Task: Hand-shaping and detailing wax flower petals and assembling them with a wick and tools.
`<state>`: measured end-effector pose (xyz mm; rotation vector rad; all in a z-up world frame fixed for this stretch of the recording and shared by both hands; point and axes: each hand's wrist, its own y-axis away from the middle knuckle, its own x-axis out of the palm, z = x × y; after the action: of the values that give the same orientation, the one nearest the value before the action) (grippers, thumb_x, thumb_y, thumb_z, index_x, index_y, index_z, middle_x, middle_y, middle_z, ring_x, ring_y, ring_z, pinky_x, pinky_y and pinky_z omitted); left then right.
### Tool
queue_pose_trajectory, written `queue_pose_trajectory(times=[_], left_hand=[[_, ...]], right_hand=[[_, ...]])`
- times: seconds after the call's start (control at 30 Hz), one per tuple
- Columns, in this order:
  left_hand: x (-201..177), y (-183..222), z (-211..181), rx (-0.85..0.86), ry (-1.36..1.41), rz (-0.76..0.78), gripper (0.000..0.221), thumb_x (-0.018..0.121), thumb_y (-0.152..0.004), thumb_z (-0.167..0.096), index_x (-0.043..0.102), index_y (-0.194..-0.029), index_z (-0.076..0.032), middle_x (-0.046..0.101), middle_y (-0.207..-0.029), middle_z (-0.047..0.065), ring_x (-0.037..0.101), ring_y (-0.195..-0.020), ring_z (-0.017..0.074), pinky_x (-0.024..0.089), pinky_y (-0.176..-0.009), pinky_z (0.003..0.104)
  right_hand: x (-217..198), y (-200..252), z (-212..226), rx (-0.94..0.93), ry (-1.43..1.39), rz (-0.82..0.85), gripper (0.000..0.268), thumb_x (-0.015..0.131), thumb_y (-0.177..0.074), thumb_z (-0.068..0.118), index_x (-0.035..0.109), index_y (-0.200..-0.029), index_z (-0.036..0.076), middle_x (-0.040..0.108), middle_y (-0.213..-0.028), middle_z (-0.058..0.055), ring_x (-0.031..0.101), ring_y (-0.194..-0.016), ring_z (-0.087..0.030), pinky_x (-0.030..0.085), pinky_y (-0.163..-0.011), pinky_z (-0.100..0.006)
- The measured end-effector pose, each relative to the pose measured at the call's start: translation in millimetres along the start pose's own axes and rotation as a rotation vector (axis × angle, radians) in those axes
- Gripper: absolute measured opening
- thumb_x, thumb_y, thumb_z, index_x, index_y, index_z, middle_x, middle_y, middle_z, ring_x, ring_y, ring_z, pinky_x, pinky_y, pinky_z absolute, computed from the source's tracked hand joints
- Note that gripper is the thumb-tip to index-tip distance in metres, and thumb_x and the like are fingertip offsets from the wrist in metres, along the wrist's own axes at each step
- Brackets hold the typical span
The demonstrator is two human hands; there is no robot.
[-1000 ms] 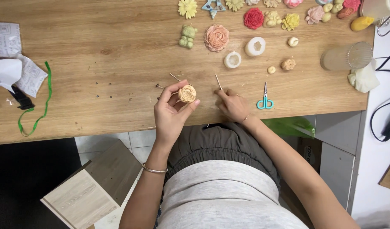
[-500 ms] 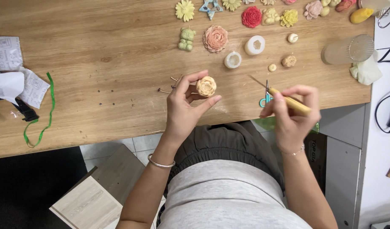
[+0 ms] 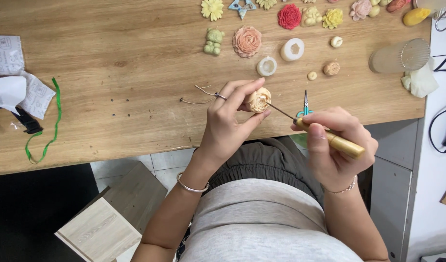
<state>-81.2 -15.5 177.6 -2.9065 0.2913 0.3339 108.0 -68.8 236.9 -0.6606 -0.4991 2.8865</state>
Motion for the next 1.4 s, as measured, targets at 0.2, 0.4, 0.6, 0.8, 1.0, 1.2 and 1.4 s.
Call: queue_pose_trajectory(times=[0.2, 0.4, 0.6, 0.8, 1.0, 1.2, 1.4], left_hand=[[4.2, 4.7, -2.3, -0.010, -0.025, -0.007, 0.054, 0.085, -0.088, -0.005, 0.063, -0.138, -0.008, 0.064, -0.124, 0.007, 0.071, -0.102, 0.0145, 0.065, -0.089, 0.026], [4.9, 7.1, -2.5, -0.008, -0.022, -0.016, 0.054, 0.086, -0.088, -0.006, 0.063, -0.137, -0.009, 0.063, -0.125, 0.007, 0.072, -0.103, 0.0148, 0.065, -0.089, 0.026], [6.1, 9.3, -1.2, -0.016, -0.013, -0.023, 0.055, 0.085, -0.088, -0.005, 0.063, -0.138, -0.009, 0.063, -0.126, 0.007, 0.071, -0.104, 0.0145, 0.065, -0.090, 0.027], [5.2, 11.2, -2.8, -0.026, 0.003, -0.019, 0.054, 0.085, -0.089, -0.004, 0.062, -0.138, -0.009, 0.063, -0.127, 0.007, 0.071, -0.106, 0.0142, 0.065, -0.091, 0.027], [5.6, 10.4, -1.6, -0.031, -0.001, -0.010, 0.054, 0.085, -0.089, -0.004, 0.063, -0.138, -0.009, 0.064, -0.128, 0.007, 0.072, -0.108, 0.0149, 0.066, -0.092, 0.026], [5.4, 7.2, -5.3, -0.030, -0.011, 0.000, 0.053, 0.086, -0.087, -0.006, 0.065, -0.136, -0.010, 0.066, -0.127, 0.007, 0.073, -0.106, 0.0140, 0.065, -0.091, 0.027], [1.2, 4.4, -4.4, 0.044, -0.182, -0.010, 0.056, 0.091, -0.081, -0.013, 0.067, -0.132, -0.011, 0.070, -0.119, 0.007, 0.066, -0.100, 0.0195, 0.058, -0.090, 0.033]], right_hand=[[-2.0, -1.9, -2.7, -0.049, 0.123, 0.076, 0.006, 0.066, -0.112, 0.002, 0.064, -0.110, -0.003, 0.075, -0.088, -0.010, 0.067, -0.072, -0.013, 0.051, -0.067, -0.022], [-2.4, -0.7, -3.6, -0.067, 0.139, 0.091, 0.006, 0.068, -0.111, 0.003, 0.065, -0.111, -0.002, 0.074, -0.088, -0.010, 0.066, -0.071, -0.014, 0.051, -0.066, -0.022], [-2.3, 0.1, -3.5, -0.063, 0.138, 0.100, 0.005, 0.068, -0.109, 0.002, 0.065, -0.108, -0.002, 0.074, -0.087, -0.010, 0.064, -0.068, -0.013, 0.049, -0.064, -0.023], [-2.0, 0.7, -5.3, -0.071, 0.137, 0.114, 0.005, 0.069, -0.109, 0.002, 0.065, -0.110, -0.002, 0.074, -0.088, -0.010, 0.065, -0.070, -0.014, 0.050, -0.065, -0.023], [-1.2, -0.3, -5.3, -0.060, 0.169, 0.124, 0.005, 0.070, -0.108, 0.003, 0.067, -0.108, 0.000, 0.074, -0.087, -0.009, 0.061, -0.067, -0.014, 0.048, -0.063, -0.024], [0.8, -5.1, -5.3, -0.049, 0.208, 0.135, 0.007, 0.072, -0.106, 0.006, 0.067, -0.105, 0.001, 0.074, -0.093, -0.008, 0.059, -0.065, -0.014, 0.046, -0.061, -0.025], [5.4, -11.3, -5.5, -0.049, 0.237, 0.157, 0.007, 0.074, -0.105, 0.007, 0.068, -0.103, 0.003, 0.071, -0.090, -0.007, 0.061, -0.068, -0.017, 0.047, -0.062, -0.027]])
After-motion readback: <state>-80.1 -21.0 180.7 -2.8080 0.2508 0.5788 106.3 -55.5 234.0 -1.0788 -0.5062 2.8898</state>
